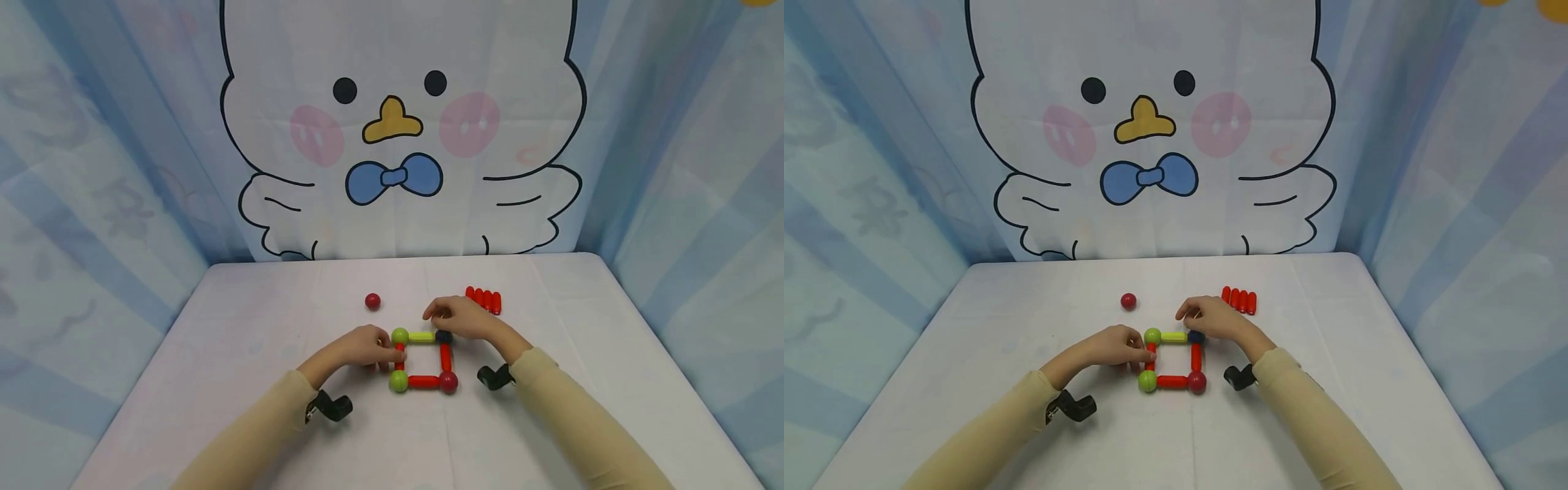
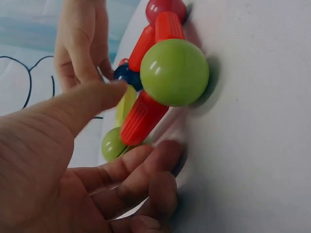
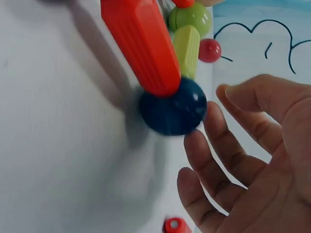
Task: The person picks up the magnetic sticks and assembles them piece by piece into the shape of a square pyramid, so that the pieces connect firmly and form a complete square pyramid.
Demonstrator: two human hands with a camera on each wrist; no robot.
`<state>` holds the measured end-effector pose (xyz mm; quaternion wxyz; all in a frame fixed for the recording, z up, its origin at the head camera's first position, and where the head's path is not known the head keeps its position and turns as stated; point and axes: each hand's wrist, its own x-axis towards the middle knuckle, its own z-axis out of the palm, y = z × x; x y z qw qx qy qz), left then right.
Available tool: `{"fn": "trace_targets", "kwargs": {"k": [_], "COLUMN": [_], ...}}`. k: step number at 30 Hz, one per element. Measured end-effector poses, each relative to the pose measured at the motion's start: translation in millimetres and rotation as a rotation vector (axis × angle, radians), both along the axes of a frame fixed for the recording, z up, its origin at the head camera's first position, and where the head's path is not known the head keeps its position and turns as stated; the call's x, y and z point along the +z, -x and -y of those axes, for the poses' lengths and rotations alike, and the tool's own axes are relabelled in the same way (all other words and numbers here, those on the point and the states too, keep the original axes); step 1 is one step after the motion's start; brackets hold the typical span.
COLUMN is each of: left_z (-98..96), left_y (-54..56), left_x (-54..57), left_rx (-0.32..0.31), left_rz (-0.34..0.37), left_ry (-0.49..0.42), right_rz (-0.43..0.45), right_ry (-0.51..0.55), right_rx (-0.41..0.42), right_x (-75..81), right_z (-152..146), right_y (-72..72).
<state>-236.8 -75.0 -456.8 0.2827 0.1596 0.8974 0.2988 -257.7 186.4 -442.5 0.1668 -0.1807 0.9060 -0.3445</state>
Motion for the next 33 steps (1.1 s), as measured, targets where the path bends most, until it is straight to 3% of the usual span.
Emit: {"fn": "trace_targets", "kwargs": {"k": [6,9,13,17,27,33], "left_z": [6.3,7.2,7.3,7.4,9.4,8.8], "left_y": [1.1,-0.9,-3.9,-6.8,-9.3,-12.5], "left_x": [4.2,5.5,6.4,6.3,5.6,-0.1], "left_rx": [-0.049,-0.101,-0.149,-0.167,-0.190,-0.200], "left_rz": [-0.109,-0.124,-0.120,-0.108,-0.125,-0.169], "left_ry": [-0.067,-0.127,-0.137,-0.119,-0.117,-0.090], "right_rz": [-0.148,-0.194,-0.211,-0.171,-0.015,0.123], "right_ry": [-0.057,-0.098,-0.174,-0.236,-0.174,-0.222], "right_rx": [-0.247,-0.391,-0.487,-0.522,-0.536,-0.538], "right_x": [6.4,5.0,4.3,3.6,-1.0,5.8], "right_z": [-24.0,-36.8,-51.8,-63.2,-81.1,-91.4], "right_y": [1.5,1.8,1.5,1.9,7.7,10.6]}}
